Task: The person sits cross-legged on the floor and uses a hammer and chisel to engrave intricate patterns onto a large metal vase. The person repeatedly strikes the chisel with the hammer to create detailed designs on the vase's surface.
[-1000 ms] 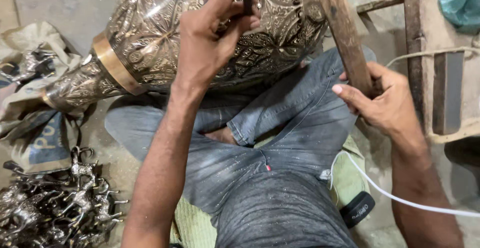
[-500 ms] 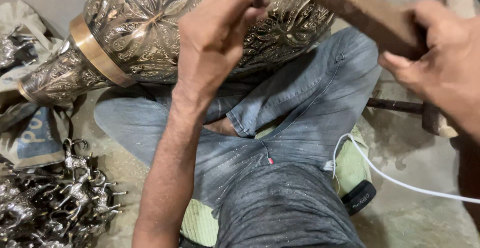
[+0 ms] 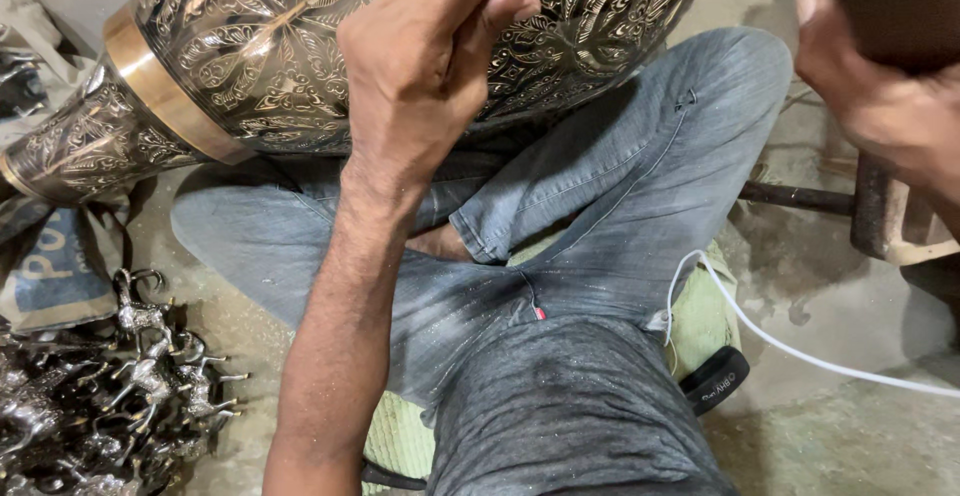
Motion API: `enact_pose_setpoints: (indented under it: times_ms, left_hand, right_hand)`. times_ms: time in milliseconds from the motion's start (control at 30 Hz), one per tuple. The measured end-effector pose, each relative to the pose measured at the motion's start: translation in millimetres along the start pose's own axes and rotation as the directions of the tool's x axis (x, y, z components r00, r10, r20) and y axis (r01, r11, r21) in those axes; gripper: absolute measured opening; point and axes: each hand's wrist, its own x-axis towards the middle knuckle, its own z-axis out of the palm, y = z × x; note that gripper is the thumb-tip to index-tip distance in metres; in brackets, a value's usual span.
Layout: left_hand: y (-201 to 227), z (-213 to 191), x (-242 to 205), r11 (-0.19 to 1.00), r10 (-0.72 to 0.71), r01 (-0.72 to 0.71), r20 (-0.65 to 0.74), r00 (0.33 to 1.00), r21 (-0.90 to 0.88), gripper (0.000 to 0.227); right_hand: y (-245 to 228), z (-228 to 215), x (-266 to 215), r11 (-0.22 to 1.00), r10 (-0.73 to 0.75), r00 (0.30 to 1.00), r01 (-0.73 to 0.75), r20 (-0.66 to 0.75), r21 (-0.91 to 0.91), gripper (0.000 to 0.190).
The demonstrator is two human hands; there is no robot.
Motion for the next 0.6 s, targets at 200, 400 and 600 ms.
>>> enact_pose_setpoints:
  times_ms: [200, 400, 600]
  left_hand:
    - [-5.0, -0.3, 1.3, 0.999, 0.034, -0.033, 0.019, 0.999, -0.006, 0.019]
    - [-4.0, -6.0, 5.6, 0.995, 0.076, -0.078, 0.035, 0.996, 0.057, 0.013]
    - [-0.1, -10.9, 10.7, 0.993, 0.082, -0.089, 0.080, 0.993, 0.075, 0.015]
  right_hand:
    - [-7.1, 2.6, 3.8, 1.000, 0.012, 1.000, -0.012, 0.015, 0.001, 0.027]
    - [-9.3, 5.1, 4.0, 1.000, 0.026, 0.999, -0.026, 0.039, -0.003, 0.025]
    - [-4.0, 9.5, 6.4, 0.999, 0.024, 0.997, -0.028, 0.068, 0.045, 0.024]
